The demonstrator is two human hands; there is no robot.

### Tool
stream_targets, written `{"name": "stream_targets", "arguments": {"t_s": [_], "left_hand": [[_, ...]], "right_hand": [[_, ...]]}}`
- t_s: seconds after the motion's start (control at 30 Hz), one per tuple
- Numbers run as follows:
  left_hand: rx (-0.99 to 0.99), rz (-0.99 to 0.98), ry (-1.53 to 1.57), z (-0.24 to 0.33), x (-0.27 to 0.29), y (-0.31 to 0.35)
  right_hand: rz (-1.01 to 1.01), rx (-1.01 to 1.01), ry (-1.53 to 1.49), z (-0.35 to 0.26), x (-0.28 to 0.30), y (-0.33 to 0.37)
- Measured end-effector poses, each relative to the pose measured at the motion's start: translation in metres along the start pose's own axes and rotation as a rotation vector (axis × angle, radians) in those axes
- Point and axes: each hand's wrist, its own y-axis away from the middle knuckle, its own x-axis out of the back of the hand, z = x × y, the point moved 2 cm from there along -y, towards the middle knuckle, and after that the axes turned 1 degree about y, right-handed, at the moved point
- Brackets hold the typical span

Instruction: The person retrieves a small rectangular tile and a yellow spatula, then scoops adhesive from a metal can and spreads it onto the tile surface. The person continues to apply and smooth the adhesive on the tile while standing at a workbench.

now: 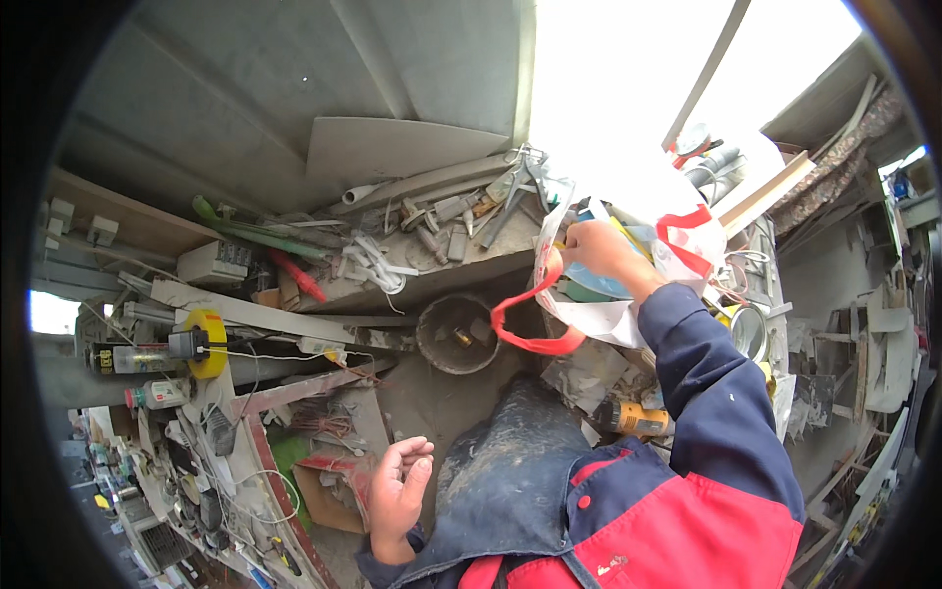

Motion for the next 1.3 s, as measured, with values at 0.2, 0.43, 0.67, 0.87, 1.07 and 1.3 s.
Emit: {"name": "stream_targets", "arguments": {"t_s": [0.2,0.43,0.67,0.87,1.07,1.3], "left_hand": [[-0.08,-0.069,-0.112,0.005,0.014,-0.008],[-0.139,-0.161,-0.156,-0.001,0.026,0.006],[-0.156,-0.169,-0.255,-0.026,0.046,0.034],[-0.113,-0.099,-0.267,-0.02,0.036,0.035],[-0.172,-0.032,-0.301,-0.003,0.016,0.014],[-0.196,-0.3,0.435,0.011,-0.02,0.003]], "right_hand": [[0.41,-0.165,-0.577,0.01,0.07,0.068],[0.507,-0.081,-1.206,-0.026,0.092,0.166],[0.686,-0.07,-1.271,-0.045,0.077,0.204],[0.65,-0.198,-1.218,-0.018,0.085,0.194],[0.785,0.047,-1.39,-0.047,0.11,0.203],[0.256,0.155,-1.363,-0.181,0.018,0.206]]}}
